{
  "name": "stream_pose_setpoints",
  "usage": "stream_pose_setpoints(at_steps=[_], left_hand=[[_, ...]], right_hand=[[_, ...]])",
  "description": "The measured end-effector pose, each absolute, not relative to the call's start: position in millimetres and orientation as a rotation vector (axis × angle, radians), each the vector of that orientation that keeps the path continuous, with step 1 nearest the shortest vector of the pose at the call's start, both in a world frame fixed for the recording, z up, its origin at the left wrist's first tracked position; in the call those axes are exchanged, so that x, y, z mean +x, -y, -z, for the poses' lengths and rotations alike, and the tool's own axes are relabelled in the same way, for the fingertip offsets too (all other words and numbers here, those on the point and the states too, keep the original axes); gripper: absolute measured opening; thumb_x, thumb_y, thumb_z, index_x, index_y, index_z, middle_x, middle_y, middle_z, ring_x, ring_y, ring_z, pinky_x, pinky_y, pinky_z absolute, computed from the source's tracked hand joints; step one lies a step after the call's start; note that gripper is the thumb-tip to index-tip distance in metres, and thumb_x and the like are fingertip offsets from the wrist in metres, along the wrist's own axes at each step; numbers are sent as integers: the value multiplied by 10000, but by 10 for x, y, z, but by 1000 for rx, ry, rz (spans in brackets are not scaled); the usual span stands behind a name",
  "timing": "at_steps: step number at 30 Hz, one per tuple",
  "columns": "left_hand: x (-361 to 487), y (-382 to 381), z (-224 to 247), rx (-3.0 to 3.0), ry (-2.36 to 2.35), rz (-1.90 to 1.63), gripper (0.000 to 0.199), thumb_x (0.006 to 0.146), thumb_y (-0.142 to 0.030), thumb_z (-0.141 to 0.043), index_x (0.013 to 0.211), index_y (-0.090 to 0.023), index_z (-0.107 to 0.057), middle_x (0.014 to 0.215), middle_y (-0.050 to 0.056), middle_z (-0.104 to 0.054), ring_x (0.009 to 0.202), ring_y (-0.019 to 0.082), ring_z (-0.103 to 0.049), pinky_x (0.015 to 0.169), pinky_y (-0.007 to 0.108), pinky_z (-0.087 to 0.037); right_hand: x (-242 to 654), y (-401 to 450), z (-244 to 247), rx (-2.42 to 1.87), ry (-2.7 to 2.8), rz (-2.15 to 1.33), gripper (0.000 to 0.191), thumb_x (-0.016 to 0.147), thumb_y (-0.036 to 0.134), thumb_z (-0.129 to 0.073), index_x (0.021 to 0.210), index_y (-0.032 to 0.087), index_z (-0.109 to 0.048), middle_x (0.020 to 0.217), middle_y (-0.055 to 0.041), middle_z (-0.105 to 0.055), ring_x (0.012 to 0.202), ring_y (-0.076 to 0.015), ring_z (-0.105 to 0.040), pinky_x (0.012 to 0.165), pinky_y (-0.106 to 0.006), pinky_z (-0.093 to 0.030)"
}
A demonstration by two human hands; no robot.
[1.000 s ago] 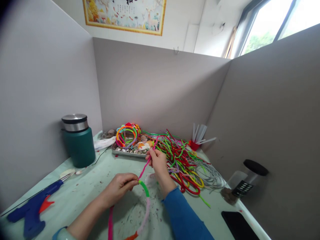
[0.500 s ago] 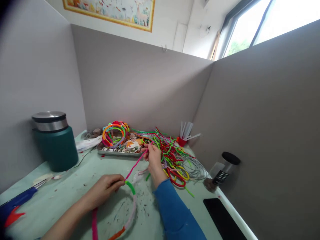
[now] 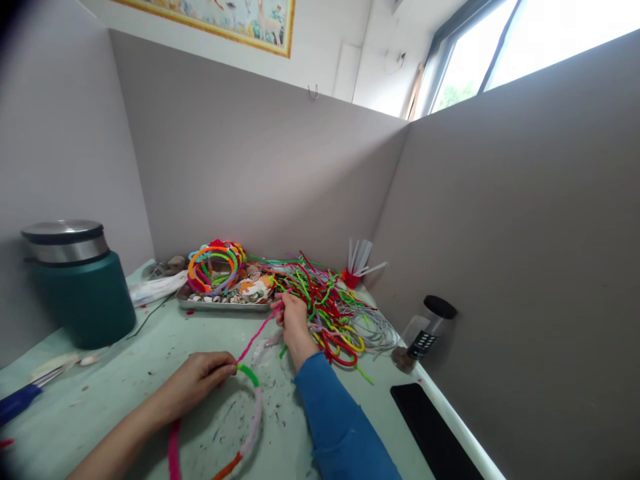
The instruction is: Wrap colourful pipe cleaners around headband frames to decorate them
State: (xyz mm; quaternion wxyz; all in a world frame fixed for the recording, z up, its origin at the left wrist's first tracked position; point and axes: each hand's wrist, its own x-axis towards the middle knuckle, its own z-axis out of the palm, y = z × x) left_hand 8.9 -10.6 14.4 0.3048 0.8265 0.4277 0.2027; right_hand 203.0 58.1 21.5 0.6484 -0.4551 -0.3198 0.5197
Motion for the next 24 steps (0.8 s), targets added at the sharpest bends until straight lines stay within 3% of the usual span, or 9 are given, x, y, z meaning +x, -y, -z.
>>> stream_pose_setpoints(at_steps=[5,10,14,19,24], left_hand=[[51,58,-74,2170,-1269,-568,303,825,-357,-378,686,-190,-588,596,-9,-567,578,124,-488,545,200,-303],[49,57,-72,2152,-1266,-563,305,821,-370,-374,664,-188,-563,576,-16,-555,565,121,-484,542,198,-303],[54,50,-92,2119,-1259,-551,322,822,-390,-359,673,-188,-562,566,-21,-540,559,124,-485,539,200,-308],[49,48,-111,2086,-1298,-574,320,819,-396,-354,661,-189,-540,558,-26,-514,556,127,-482,537,204,-311],[53,73,-132,2128,-1317,-674,329,832,-400,-333,675,-194,-535,568,-24,-513,567,128,-487,562,211,-323]], right_hand=[[1967,-549,-184,-1036,986,-1320,247,722,377,-598,816,151,-565,751,-49,-638,432,-62,-491,337,-156,-287],[1909,-488,-183,-1230,1155,-1272,204,758,348,-566,855,169,-563,873,-54,-633,508,-81,-568,341,-146,-285],[1822,-381,-203,-1247,1493,-1423,298,810,414,-482,780,141,-597,720,-39,-626,464,-70,-539,342,-148,-262],[1693,-269,-233,-1190,1686,-1427,173,756,273,-551,648,140,-579,500,43,-495,417,-52,-424,367,-153,-278],[1618,-289,-170,-1209,1546,-1318,223,725,234,-543,523,151,-496,413,69,-396,372,-44,-323,358,-173,-224]])
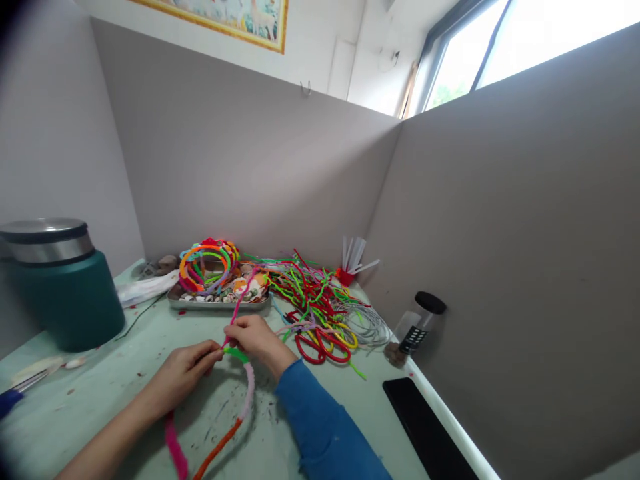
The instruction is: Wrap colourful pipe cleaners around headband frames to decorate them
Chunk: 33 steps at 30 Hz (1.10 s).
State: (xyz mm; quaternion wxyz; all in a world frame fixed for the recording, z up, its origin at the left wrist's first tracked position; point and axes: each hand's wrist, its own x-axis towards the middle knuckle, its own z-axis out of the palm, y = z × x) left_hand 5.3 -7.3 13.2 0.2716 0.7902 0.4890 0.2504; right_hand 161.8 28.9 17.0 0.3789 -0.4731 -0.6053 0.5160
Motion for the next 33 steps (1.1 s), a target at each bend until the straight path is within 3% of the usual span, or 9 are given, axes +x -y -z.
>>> stream_pose_setpoints(at_steps=[7,14,24,33], left_hand=[[69,78,-138,2072,-1265,-714,323,815,-393,-360,678,-181,-562,560,-22,-524,547,122,-468,556,214,-331],[11,15,-46,1923,-1224,-715,299,784,-375,-409,874,-151,-586,651,-14,-554,577,127,-463,538,215,-340],[48,30,-98,1996,-1289,-723,339,785,-446,-407,786,-166,-598,620,-21,-536,599,135,-464,556,209,-336],[60,37,-110,2100,-1413,-634,344,815,-392,-331,744,-186,-597,598,3,-554,604,151,-498,578,221,-325]], right_hand=[[1570,-323,-117,-1231,1423,-1396,233,696,252,-565,493,155,-506,398,60,-436,344,-46,-325,349,-188,-198],[1630,-352,-139,-1245,1387,-1257,253,709,283,-549,499,157,-483,416,59,-414,389,-55,-334,391,-183,-242],[1522,-312,-49,-1195,1646,-941,273,764,317,-492,547,157,-530,492,43,-450,495,-84,-404,461,-192,-281],[1511,-195,-183,-1126,1786,-754,206,777,326,-507,669,165,-576,595,36,-508,570,-97,-438,519,-190,-318]])
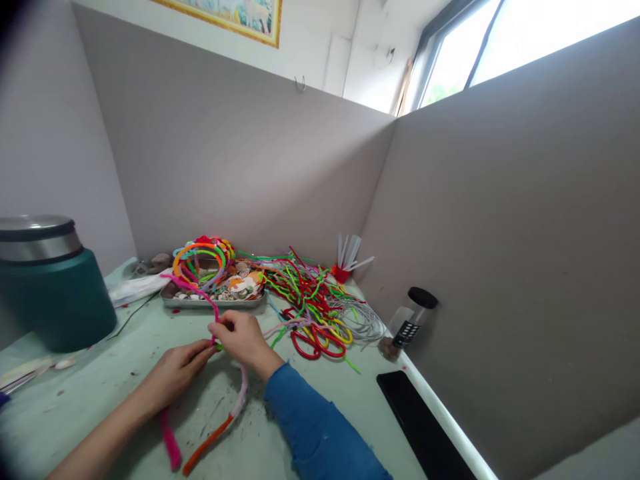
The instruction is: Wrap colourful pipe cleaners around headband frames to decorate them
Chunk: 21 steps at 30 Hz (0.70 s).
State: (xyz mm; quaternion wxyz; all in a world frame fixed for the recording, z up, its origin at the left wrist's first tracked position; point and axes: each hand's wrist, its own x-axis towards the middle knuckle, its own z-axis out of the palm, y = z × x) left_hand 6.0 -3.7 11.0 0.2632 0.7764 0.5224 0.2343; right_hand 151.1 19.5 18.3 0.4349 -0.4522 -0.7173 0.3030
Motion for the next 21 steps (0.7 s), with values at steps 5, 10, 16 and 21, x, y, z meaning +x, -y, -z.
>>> stream_pose_setpoints(at_steps=[5,10,16,21], left_hand=[[40,34,-113,2082,-1427,-658,282,807,-350,-336,751,-191,-562,680,3,-588,659,150,-521,599,218,-324],[32,12,-91,2058,-1507,-706,241,776,-349,-363,628,-187,-462,552,-40,-446,569,119,-435,526,203,-282],[48,10,-46,2099,-1486,-718,264,766,-408,-416,621,-188,-433,533,-55,-413,535,105,-412,508,201,-265],[44,18,-65,2099,-1513,-755,244,797,-384,-384,712,-194,-510,579,-36,-501,557,117,-456,536,205,-287]], right_hand=[[1521,-190,-172,-1104,1789,-684,203,767,317,-524,637,165,-556,575,43,-469,564,-92,-414,517,-190,-309],[1525,-277,-45,-1158,1652,-789,221,760,326,-532,624,154,-557,557,39,-479,542,-90,-415,502,-188,-323],[1486,-294,27,-1130,1589,-877,238,745,350,-551,619,149,-560,553,36,-493,537,-90,-430,501,-187,-342],[1486,-289,4,-1169,1545,-803,263,742,365,-549,583,156,-527,525,43,-462,521,-88,-407,494,-191,-327]])
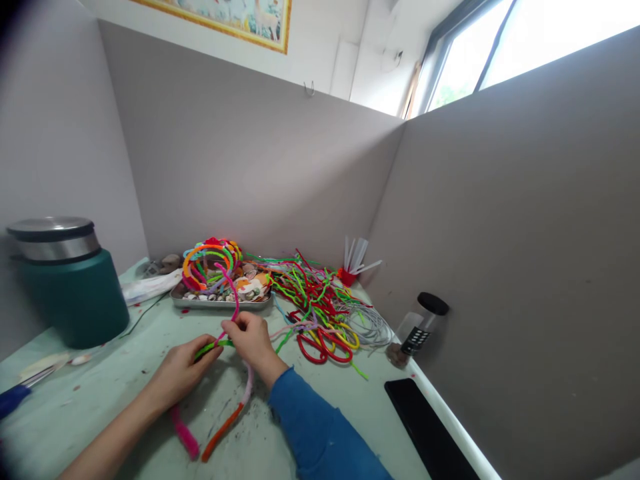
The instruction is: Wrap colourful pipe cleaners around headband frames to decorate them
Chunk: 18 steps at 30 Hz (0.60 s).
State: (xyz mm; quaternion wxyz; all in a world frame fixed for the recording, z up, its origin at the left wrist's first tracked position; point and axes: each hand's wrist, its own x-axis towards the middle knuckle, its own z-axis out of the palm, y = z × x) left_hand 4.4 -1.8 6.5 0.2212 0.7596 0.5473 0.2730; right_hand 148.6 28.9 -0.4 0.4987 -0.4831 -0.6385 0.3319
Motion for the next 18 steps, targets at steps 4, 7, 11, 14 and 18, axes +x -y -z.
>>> stream_pose_setpoints(at_steps=[4,7,11,14,18], left_hand=[[40,33,-89,2080,-1466,-753,251,807,-365,-367,697,-199,-520,569,-30,-519,559,125,-478,546,207,-300],[44,39,-99,2050,-1440,-735,286,804,-370,-367,620,-192,-496,533,-29,-495,546,126,-469,540,210,-300],[39,22,-75,1981,-1381,-763,323,796,-410,-380,634,-176,-534,519,-36,-464,525,119,-434,520,211,-295],[27,-2,-30,1894,-1312,-797,346,785,-449,-396,748,-160,-582,536,-41,-471,510,112,-414,500,210,-293],[17,-28,29,1797,-1270,-815,355,770,-455,-415,829,-152,-590,531,-52,-456,462,98,-366,466,207,-278]], right_hand=[[1489,-285,-6,-1154,1543,-819,257,740,357,-549,584,155,-524,525,44,-454,515,-86,-404,491,-191,-321],[1496,-304,33,-1154,1534,-841,254,748,347,-533,580,156,-524,529,37,-469,525,-90,-420,495,-192,-324],[1509,-358,105,-1165,1496,-898,264,753,344,-515,568,157,-520,522,31,-481,513,-90,-423,490,-192,-326],[1510,-382,115,-1179,1429,-942,276,751,359,-512,560,158,-514,498,33,-478,480,-84,-405,468,-191,-310],[1505,-364,38,-1111,1331,-1052,295,744,384,-509,553,160,-494,468,38,-466,435,-74,-382,429,-191,-283]])
